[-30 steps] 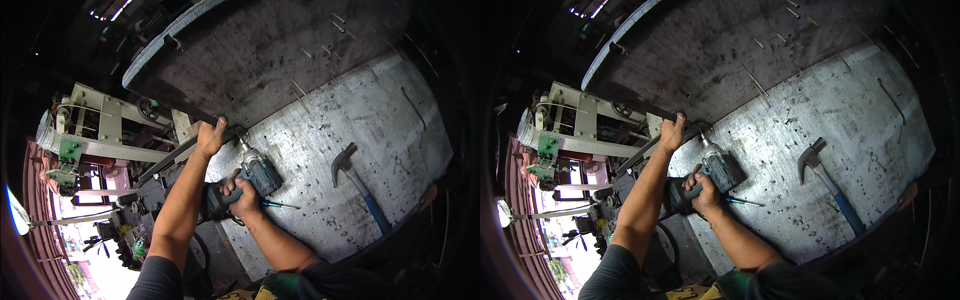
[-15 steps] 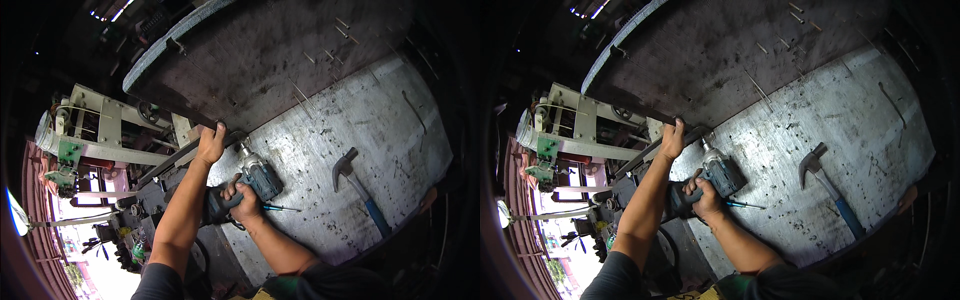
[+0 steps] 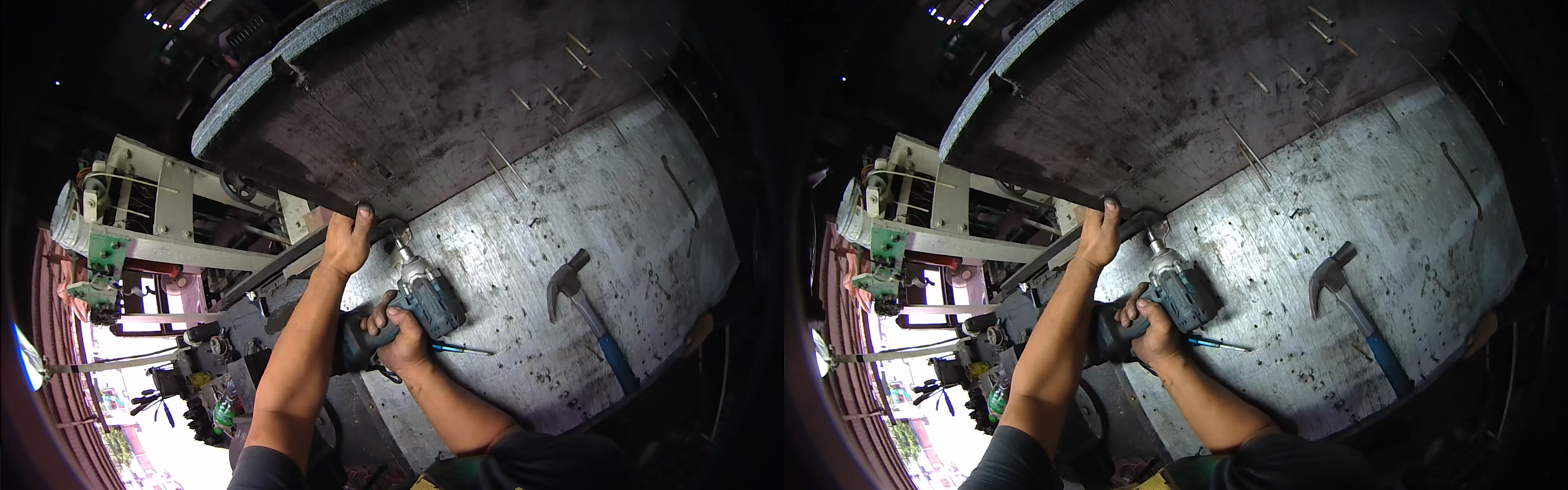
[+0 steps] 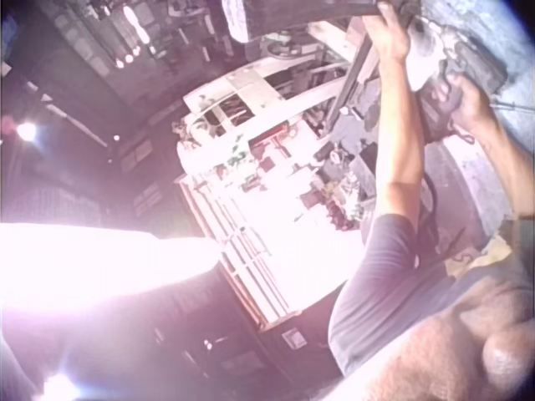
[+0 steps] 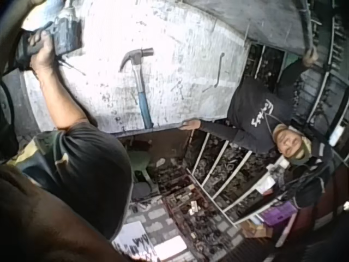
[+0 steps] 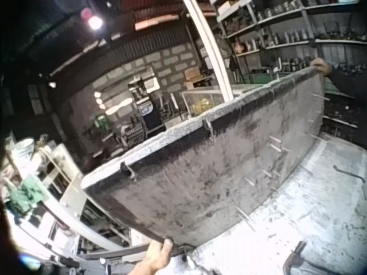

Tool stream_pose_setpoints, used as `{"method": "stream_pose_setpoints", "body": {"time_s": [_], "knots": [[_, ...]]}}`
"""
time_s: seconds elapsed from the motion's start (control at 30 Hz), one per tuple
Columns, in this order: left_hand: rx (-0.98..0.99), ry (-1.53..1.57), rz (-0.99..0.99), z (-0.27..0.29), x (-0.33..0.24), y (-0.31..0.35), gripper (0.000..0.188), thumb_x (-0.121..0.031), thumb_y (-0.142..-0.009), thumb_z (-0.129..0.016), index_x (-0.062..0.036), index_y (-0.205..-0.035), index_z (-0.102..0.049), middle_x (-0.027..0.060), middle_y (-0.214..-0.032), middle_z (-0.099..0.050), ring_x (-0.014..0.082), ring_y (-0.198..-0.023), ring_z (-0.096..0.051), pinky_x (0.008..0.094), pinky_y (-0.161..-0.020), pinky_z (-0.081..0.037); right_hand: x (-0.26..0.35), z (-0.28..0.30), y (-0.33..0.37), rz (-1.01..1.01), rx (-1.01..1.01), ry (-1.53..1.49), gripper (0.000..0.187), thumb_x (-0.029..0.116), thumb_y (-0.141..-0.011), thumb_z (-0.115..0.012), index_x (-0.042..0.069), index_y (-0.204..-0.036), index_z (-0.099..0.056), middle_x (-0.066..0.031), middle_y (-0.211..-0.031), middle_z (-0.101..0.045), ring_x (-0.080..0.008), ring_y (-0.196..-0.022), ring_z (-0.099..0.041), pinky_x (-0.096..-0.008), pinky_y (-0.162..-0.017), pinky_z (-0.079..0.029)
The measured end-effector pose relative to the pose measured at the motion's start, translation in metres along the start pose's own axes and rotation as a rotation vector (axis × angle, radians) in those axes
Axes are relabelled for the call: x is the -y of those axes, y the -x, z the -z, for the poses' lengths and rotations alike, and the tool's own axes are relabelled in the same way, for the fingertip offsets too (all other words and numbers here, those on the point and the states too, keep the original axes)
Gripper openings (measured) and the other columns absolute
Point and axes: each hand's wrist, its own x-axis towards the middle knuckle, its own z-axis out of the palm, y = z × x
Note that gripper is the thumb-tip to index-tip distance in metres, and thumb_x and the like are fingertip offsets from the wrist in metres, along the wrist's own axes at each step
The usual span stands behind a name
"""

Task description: The person retrieves a drill bit and uses a cordless impact driver to fasten screws into a large metal sheet or frame on a workbench. Another person assists by holding the metal piece steady during the process.

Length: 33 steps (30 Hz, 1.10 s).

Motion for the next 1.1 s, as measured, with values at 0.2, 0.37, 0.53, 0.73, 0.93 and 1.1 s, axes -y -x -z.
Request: {"method": "stream_pose_setpoints", "body": {"time_s": [0.2,0.37,0.53,0.73,0.93,1.1], "knots": [[0.029,0.036,0.087,0.003,-0.008,0.003,0.082,-0.068,-0.107,-0.038,0.0033,-0.143,-0.057,0.0319,-0.143,-0.058,0.0492,-0.135,-0.052,0.0494,-0.115,-0.04,-0.001,-0.001,-0.001,-0.006,-0.011,-0.009,0.027,0.023,-0.086,-0.062,0.013,-0.111,-0.057,-0.001,-0.078,-0.052,-0.0192,-0.073,-0.053,-0.042,-0.09,-0.047],[0.011,0.014,0.114,0.001,-0.011,0.005,0.081,-0.068,-0.107,-0.039,0.0028,-0.139,-0.06,0.0311,-0.14,-0.059,0.0487,-0.132,-0.055,0.0502,-0.113,-0.041,-0.002,0.003,-0.001,0.004,0.033,-0.043,0.026,0.022,-0.091,-0.063,0.011,-0.113,-0.055,-0.0012,-0.08,-0.053,-0.0172,-0.075,-0.054,-0.0399,-0.09,-0.048],[-0.018,-0.001,0.08,0.0,-0.014,0.007,0.079,-0.067,-0.107,-0.039,0.0023,-0.137,-0.061,0.0303,-0.137,-0.06,0.0484,-0.129,-0.056,0.0501,-0.111,-0.042,-0.003,0.004,-0.001,-0.005,0.039,-0.061,0.026,0.022,-0.09,-0.063,0.011,-0.112,-0.055,-0.001,-0.08,-0.053,-0.0171,-0.075,-0.054,-0.0396,-0.089,-0.048],[-0.026,-0.015,0.073,-0.002,-0.013,0.007,0.077,-0.066,-0.108,-0.039,0.0019,-0.136,-0.061,0.0306,-0.136,-0.061,0.0493,-0.128,-0.056,0.051,-0.111,-0.042,-0.003,0.005,-0.003,-0.004,0.041,-0.004,0.032,0.024,-0.087,-0.066,0.013,-0.115,-0.056,-0.0012,-0.08,-0.053,-0.0193,-0.076,-0.055,-0.043,-0.091,-0.047],[-0.01,-0.027,0.104,-0.001,-0.01,0.007,0.075,-0.063,-0.109,-0.039,0.0024,-0.138,-0.06,0.0318,-0.139,-0.059,0.05,-0.13,-0.055,0.0521,-0.111,-0.041,-0.003,0.005,-0.004,-0.019,0.042,-0.022,0.033,0.025,-0.087,-0.066,0.013,-0.116,-0.055,-0.0014,-0.08,-0.052,-0.0195,-0.076,-0.055,-0.043,-0.092,-0.047],[-0.051,-0.071,0.027,-0.002,-0.012,0.007,0.074,-0.063,-0.109,-0.039,0.0025,-0.136,-0.061,0.0316,-0.137,-0.06,0.0503,-0.129,-0.055,0.0526,-0.111,-0.042,-0.004,0.005,-0.004,-0.016,0.049,-0.027,0.031,0.024,-0.088,-0.065,0.013,-0.115,-0.055,-0.0012,-0.079,-0.051,-0.0199,-0.076,-0.054,-0.043,-0.092,-0.046]]}}
